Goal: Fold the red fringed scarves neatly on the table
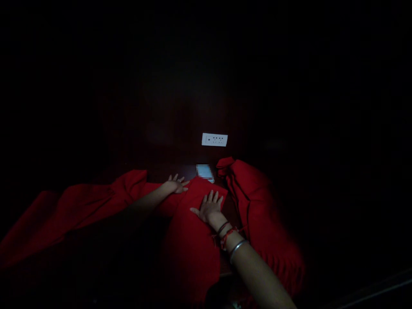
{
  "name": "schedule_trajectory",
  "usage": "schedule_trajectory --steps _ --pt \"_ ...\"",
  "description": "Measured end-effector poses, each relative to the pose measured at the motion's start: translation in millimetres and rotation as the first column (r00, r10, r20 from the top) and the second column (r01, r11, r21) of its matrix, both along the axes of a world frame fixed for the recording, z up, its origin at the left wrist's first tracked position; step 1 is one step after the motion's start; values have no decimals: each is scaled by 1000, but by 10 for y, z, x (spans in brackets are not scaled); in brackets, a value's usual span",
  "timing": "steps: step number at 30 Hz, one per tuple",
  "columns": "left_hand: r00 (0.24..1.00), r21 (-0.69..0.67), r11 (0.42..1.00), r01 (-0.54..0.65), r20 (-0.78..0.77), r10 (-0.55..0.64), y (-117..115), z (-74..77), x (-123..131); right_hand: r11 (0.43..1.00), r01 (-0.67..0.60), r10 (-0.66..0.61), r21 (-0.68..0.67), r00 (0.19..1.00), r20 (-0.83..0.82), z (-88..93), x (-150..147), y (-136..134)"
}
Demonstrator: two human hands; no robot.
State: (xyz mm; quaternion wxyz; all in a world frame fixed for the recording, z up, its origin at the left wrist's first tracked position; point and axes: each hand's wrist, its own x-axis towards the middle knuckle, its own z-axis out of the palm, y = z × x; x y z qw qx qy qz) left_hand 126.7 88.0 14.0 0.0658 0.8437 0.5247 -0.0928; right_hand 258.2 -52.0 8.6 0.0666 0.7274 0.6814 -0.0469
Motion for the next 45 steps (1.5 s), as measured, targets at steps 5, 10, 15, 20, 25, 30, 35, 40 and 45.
schedule_trajectory --steps 5,10,15,20,25,30,35,40,45 --pt "993 182 983 -14 114 -7 119 54 144 958 -286 287 26 949 -128 -51 -53 138" --pt "986 65 993 94 130 -102 42 -145 78 976 -196 181 -92 972 -151 -107 -3 197" --pt "961 13 969 248 119 -248 274 -236 29 972 -196 176 -129 973 -152 -106 55 145" --pt "964 234 958 168 164 -209 293 -253 121 976 -204 193 -71 971 -139 -129 -67 4" --pt "975 70 981 179 122 -186 20 -215 -199 961 -250 228 -121 959 -167 1 -76 -90" --pt "957 73 967 242 146 -250 -123 -154 -459 967 -198 220 160 966 -135 375 107 293" --pt "967 60 991 116 221 -126 -135 -267 -339 982 -27 47 185 993 -108 521 207 975" --pt "960 137 983 122 234 -152 -116 -414 -281 981 80 -67 179 995 -75 359 170 1386" --pt "947 195 972 133 263 -182 -99 -447 -293 976 83 -70 200 995 -70 265 201 1611"
